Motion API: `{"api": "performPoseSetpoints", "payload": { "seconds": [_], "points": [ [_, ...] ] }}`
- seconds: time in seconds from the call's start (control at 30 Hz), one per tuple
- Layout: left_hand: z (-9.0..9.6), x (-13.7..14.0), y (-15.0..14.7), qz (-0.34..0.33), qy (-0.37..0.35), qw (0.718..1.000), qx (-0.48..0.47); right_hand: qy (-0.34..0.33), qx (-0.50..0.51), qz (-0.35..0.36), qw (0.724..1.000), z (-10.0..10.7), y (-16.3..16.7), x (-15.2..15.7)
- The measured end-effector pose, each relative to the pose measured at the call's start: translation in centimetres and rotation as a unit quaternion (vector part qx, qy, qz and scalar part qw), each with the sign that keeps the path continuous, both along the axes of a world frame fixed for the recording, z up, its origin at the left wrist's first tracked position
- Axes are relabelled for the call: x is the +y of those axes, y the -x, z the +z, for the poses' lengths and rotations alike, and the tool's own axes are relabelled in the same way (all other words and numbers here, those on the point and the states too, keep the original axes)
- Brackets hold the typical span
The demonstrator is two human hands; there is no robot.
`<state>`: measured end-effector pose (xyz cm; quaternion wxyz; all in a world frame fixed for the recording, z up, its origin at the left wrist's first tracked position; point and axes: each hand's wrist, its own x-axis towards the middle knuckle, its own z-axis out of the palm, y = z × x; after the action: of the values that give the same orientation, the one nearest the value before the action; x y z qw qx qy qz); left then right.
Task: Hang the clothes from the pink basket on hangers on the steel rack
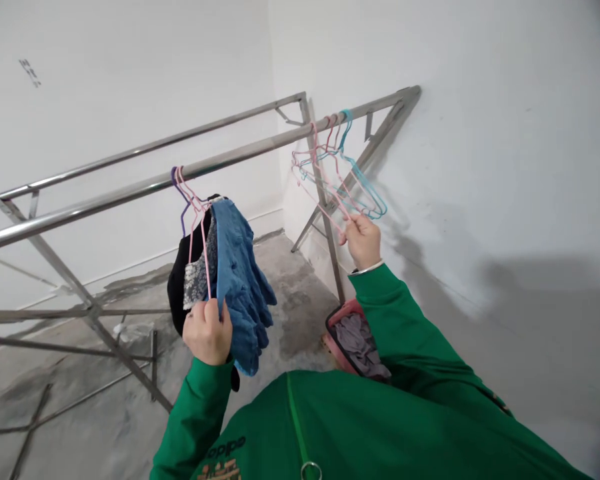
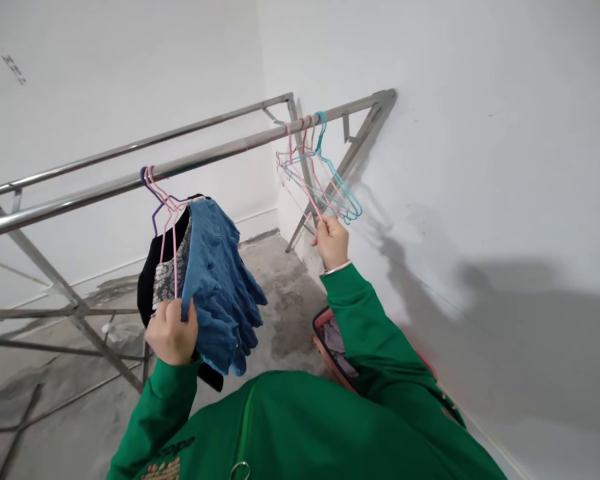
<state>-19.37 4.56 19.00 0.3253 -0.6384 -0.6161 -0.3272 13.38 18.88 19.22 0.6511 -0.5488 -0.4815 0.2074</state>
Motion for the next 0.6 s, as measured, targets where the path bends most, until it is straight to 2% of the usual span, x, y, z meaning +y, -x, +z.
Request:
{"api": "performPoseSetpoints", "payload": {
  "seconds": [0.17,0.3,0.4,0.47,0.5,0.53,0.57,0.6],
  "points": [
    [-1.5,-1.9,-0.2,-0.022,0.023,0.999,-0.035,-0.007,-0.072,-0.028,0.997,-2.3,-0.5,0.0],
    [-2.6,-2.6,-0.7,-0.106,0.083,0.986,-0.097,0.004,-0.112,-0.047,0.993,-3.4,-1.1,-0.8],
    [-2.9,-2.9,-1.6,-0.174,0.134,0.959,-0.181,-0.022,-0.193,-0.128,0.972,-4.3,-1.0,-2.6],
    [-2.8,-3.1,-2.3,-0.215,0.175,0.927,-0.253,-0.06,-0.248,-0.16,0.954,-5.5,0.0,-4.5],
    [-2.6,-3.1,-2.7,-0.233,0.198,0.907,-0.29,-0.07,-0.27,-0.123,0.952,-6.4,0.9,-5.5],
    [-2.5,-3.2,-3.1,-0.25,0.218,0.884,-0.328,-0.069,-0.285,-0.039,0.955,-7.3,2.1,-6.7],
    [-2.3,-3.2,-3.6,-0.266,0.238,0.859,-0.366,-0.057,-0.294,0.079,0.951,-8.2,3.5,-7.8],
    [-2.2,-3.3,-4.0,-0.285,0.254,0.832,-0.403,-0.037,-0.292,0.211,0.932,-9.1,5.0,-9.0]
  ]
}}
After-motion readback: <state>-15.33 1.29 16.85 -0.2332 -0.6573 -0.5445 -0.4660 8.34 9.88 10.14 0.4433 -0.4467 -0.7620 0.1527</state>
